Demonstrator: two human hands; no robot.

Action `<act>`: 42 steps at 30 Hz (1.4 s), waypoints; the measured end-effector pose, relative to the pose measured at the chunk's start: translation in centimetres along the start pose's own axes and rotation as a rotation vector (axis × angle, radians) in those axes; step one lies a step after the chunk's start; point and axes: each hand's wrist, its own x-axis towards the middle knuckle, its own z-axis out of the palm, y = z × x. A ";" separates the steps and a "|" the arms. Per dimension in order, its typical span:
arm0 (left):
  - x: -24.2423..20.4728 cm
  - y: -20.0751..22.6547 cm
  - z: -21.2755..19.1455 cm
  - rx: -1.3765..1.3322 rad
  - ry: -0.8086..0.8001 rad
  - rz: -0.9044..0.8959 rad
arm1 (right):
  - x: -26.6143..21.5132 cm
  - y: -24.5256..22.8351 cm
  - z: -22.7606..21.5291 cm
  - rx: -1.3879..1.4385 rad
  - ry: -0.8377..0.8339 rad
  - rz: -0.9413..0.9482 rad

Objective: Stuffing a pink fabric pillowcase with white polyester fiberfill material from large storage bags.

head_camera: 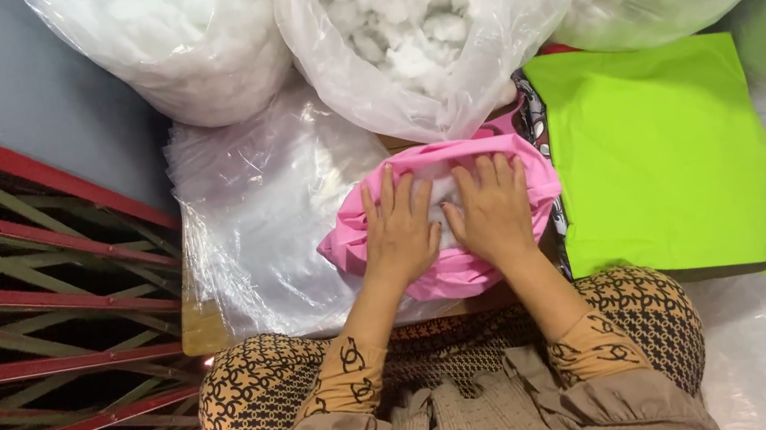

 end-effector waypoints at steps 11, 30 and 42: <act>0.0 -1.7 -4.0 -0.110 -0.572 -0.072 | 1.3 1.0 -7.5 0.244 -0.573 0.100; -1.4 -0.8 4.6 0.069 -0.138 -0.248 | -1.4 -0.8 4.0 0.073 -0.282 0.273; 0.1 -1.2 2.6 -0.046 -0.177 -0.229 | -1.1 1.0 1.8 0.181 -0.147 0.195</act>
